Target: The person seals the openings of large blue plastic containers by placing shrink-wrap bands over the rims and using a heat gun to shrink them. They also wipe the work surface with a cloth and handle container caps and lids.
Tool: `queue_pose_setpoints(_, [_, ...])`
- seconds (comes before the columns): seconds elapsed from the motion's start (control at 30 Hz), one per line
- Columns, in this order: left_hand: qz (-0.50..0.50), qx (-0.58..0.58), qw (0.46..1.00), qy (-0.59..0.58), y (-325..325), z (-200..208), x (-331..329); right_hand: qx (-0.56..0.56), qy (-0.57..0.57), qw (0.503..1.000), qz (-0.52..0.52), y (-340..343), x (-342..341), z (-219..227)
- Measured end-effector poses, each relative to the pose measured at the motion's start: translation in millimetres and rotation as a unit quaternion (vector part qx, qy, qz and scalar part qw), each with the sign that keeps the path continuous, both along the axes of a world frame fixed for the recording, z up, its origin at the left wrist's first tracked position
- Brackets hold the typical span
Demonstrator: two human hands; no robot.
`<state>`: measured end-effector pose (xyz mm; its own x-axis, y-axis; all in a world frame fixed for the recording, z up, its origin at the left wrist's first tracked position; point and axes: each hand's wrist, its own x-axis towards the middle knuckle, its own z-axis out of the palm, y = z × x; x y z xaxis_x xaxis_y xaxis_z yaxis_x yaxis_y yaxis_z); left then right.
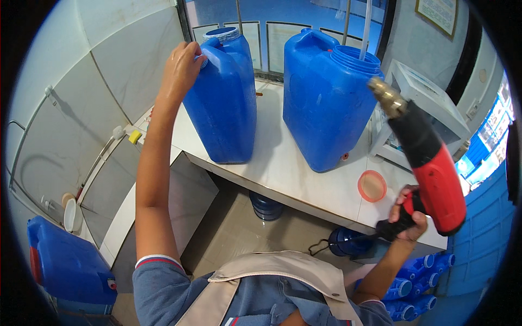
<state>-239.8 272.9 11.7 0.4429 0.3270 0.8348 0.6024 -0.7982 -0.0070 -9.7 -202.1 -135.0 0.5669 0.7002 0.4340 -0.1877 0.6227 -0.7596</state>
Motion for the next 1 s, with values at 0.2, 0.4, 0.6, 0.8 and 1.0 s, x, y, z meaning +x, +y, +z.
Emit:
queue_pose_setpoints(0.2, [-0.043,-0.023,0.994,-0.099,5,-17,4,-0.062,0.007,0.992,0.106,54,-52,-6])
queue_pose_setpoints(0.4, [-0.111,-0.069,0.987,-0.093,28,-19,-4,-0.163,-0.035,0.973,0.161,51,-70,-29])
queue_pose_setpoints(0.6, [-0.104,-0.128,0.981,-0.097,19,-17,3,-0.203,-0.015,0.963,0.177,29,-77,-49])
queue_pose_setpoints(0.8, [-0.076,-0.012,0.987,-0.14,15,-29,9,-0.216,-0.001,0.964,0.152,-7,-59,-67])
queue_pose_setpoints(1.0, [-0.226,0.118,0.944,-0.208,-122,-49,61,-0.201,0.058,0.977,0.031,-84,-26,-76])
